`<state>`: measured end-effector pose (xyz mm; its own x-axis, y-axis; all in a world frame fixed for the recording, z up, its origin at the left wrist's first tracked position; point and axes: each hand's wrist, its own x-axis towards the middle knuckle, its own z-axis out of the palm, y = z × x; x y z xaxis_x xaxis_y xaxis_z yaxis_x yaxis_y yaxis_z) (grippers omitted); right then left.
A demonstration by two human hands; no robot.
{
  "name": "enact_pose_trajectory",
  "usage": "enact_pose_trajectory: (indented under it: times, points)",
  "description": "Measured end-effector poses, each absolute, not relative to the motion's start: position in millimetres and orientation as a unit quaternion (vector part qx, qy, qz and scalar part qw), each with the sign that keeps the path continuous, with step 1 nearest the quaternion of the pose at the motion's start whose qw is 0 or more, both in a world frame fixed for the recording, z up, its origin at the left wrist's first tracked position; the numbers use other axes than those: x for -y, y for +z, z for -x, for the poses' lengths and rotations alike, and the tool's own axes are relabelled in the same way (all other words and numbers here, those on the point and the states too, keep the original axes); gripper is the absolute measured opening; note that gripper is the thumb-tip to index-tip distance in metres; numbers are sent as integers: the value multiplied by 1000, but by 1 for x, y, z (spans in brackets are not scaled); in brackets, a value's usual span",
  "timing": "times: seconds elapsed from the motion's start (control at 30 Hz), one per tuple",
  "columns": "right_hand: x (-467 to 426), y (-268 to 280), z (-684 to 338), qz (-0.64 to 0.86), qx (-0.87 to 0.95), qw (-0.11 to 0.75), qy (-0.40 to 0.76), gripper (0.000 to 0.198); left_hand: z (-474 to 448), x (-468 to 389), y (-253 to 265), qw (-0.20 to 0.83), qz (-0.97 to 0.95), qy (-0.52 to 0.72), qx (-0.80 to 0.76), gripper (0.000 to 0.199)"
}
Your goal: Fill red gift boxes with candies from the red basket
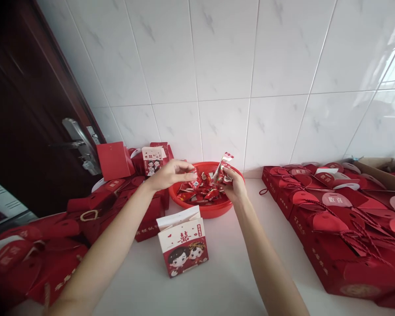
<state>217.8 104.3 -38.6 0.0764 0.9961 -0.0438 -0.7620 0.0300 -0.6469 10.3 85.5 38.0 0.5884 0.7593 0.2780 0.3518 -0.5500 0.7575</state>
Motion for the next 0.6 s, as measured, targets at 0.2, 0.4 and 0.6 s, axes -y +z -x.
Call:
enact_pose_trajectory:
  times: [0.2,0.4,0.6]
  points:
    - [-56,-20,-220,256,415,564,666,15,25,-2,53,217,-864,204,-405,26]
    - [-20,-7,-226,280,618,423,601,17,28,9,27,192,-874,127,-428,30]
    - [3,-10,-238,301,749,222,547,26,13,-11,5,222,-874,113,-417,38]
